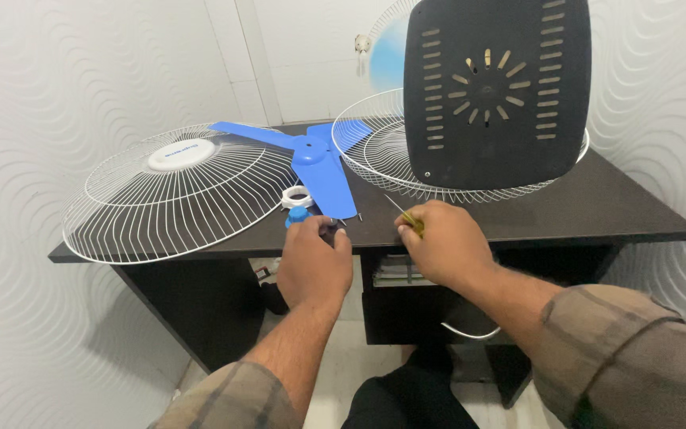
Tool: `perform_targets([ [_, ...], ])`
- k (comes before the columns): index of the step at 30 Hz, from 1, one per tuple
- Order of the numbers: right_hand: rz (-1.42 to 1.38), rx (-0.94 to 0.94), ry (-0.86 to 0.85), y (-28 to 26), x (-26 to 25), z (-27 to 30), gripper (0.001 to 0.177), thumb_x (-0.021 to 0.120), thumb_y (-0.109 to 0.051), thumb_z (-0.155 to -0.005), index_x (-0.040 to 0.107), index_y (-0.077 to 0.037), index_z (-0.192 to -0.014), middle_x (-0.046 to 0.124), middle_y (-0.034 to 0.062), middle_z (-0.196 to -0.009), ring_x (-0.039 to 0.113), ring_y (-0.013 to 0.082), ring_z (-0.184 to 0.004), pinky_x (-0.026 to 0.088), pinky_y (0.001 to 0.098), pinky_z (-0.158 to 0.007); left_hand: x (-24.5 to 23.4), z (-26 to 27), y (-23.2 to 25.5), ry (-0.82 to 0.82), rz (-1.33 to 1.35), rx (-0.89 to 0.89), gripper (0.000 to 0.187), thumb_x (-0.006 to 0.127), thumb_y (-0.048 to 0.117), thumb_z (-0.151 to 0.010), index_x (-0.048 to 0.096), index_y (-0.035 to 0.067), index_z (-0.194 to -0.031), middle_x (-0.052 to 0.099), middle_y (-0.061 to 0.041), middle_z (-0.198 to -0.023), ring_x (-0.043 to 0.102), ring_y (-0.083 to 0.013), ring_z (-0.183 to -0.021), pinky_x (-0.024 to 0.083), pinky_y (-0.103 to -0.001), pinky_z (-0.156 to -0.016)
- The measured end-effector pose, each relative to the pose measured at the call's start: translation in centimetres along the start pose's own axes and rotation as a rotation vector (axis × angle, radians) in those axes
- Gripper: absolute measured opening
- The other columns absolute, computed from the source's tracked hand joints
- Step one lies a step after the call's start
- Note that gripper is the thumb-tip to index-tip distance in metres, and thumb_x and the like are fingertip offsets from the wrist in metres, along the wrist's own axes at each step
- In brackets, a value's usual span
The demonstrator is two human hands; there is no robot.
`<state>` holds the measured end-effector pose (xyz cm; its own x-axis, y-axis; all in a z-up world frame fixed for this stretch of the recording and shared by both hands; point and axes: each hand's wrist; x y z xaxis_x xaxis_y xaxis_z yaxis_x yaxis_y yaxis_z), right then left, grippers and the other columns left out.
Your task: The person uses a screwdriver to attach a black plastic rear cover to the back of a white fan cage. They align the cover, insert screws, and tighten them to secure the cover in place.
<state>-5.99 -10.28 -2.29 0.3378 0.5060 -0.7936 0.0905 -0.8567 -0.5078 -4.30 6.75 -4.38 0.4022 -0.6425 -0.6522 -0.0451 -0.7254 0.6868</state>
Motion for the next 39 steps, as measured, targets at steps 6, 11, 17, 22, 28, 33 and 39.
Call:
perform_targets([
  [6, 0.03, -0.185, -0.023, -0.2, 0.7, -1.3, 0.022, 0.061, -0.018, -0.094, 0.075, -0.009, -0.108, 0.071, 0.0111, -0.111, 0.067, 0.0296, -0.107, 0.052, 0.0431, -0.095, -0.8, -0.5, -0.1, -0.052, -0.053, -0.039, 0.031, 0.067, 0.038, -0.088, 0.068, 0.021, -0.114, 0.064, 0.004, -0.116, 0.065, -0.0179, -0.107, 0.053, -0.041, -0.086],
  [11, 0.134, -0.229, -0.195, -0.5, 1.1, -2.2, 0.039, 0.059, -0.015, -0.091, 0.064, -0.016, -0.129, 0.062, 0.0071, -0.13, 0.061, 0.0278, -0.119, 0.048, 0.0434, -0.101, -0.3, 0.5, -1.2, -0.02, -0.145, 0.148, 0.027, 0.057, 0.037, -0.096, 0.068, 0.02, -0.113, 0.064, 0.0, -0.113, 0.07, -0.0244, -0.093, 0.056, -0.043, -0.079],
  [17, 0.229, -0.27, -0.297, -0.5, 0.9, -2.5, 0.065, 0.061, -0.01, -0.083, 0.05, -0.025, -0.146, 0.045, 0.0051, -0.153, 0.054, 0.0302, -0.13, 0.045, 0.0437, -0.106, 1.2, 1.1, -1.5, 0.091, -0.089, 0.165, 0.023, 0.059, 0.036, -0.094, 0.07, 0.019, -0.105, 0.064, -0.002, -0.109, 0.07, -0.0321, -0.086, 0.054, -0.049, -0.071],
  [22, 0.402, -0.287, -0.42, -1.6, 0.5, -2.4, 0.076, 0.064, -0.016, -0.087, 0.036, -0.031, -0.155, 0.03, 0.0056, -0.163, 0.053, 0.0343, -0.131, 0.044, 0.0454, -0.108, 1.3, 1.1, -1.9, 0.086, -0.075, 0.186, 0.023, 0.059, 0.035, -0.094, 0.068, 0.018, -0.106, 0.064, -0.002, -0.108, 0.07, -0.0305, -0.086, 0.055, -0.047, -0.071],
  [28, 0.505, -0.314, -0.471, -2.6, 0.2, -2.2, 0.084, 0.072, -0.027, -0.085, 0.033, -0.031, -0.159, 0.027, -0.0013, -0.164, 0.052, 0.0316, -0.131, 0.046, 0.0437, -0.107, 1.2, 1.2, -1.9, 0.068, -0.089, 0.173, 0.023, 0.059, 0.036, -0.095, 0.069, 0.02, -0.107, 0.063, -0.002, -0.11, 0.07, -0.0292, -0.09, 0.055, -0.047, -0.074],
  [33, 0.509, -0.345, -0.431, -2.2, 0.3, -2.0, 0.078, 0.069, -0.019, -0.084, 0.034, -0.02, -0.154, 0.029, -0.0033, -0.164, 0.055, 0.0295, -0.128, 0.048, 0.0422, -0.104, 1.3, 1.1, -1.9, 0.051, -0.106, 0.166, 0.025, 0.058, 0.036, -0.096, 0.067, 0.018, -0.11, 0.063, -0.002, -0.109, 0.07, -0.028, -0.09, 0.056, -0.046, -0.074],
  [39, 0.486, -0.404, -0.382, -1.4, 0.4, -1.1, 0.075, 0.063, -0.01, -0.083, 0.037, -0.015, -0.152, 0.034, -0.0015, -0.162, 0.058, 0.0299, -0.122, 0.05, 0.0426, -0.1, 1.3, 1.3, -1.9, 0.087, -0.071, 0.188, 0.024, 0.059, 0.034, -0.095, 0.068, 0.018, -0.11, 0.064, -0.002, -0.112, 0.07, -0.0278, -0.09, 0.055, -0.046, -0.074],
])
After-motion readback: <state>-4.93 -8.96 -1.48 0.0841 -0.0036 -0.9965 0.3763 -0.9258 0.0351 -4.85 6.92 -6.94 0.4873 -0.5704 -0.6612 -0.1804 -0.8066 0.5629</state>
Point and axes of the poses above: each hand's wrist, its own z-axis away from the middle knuckle, its own x-axis out of the palm, y = z × x
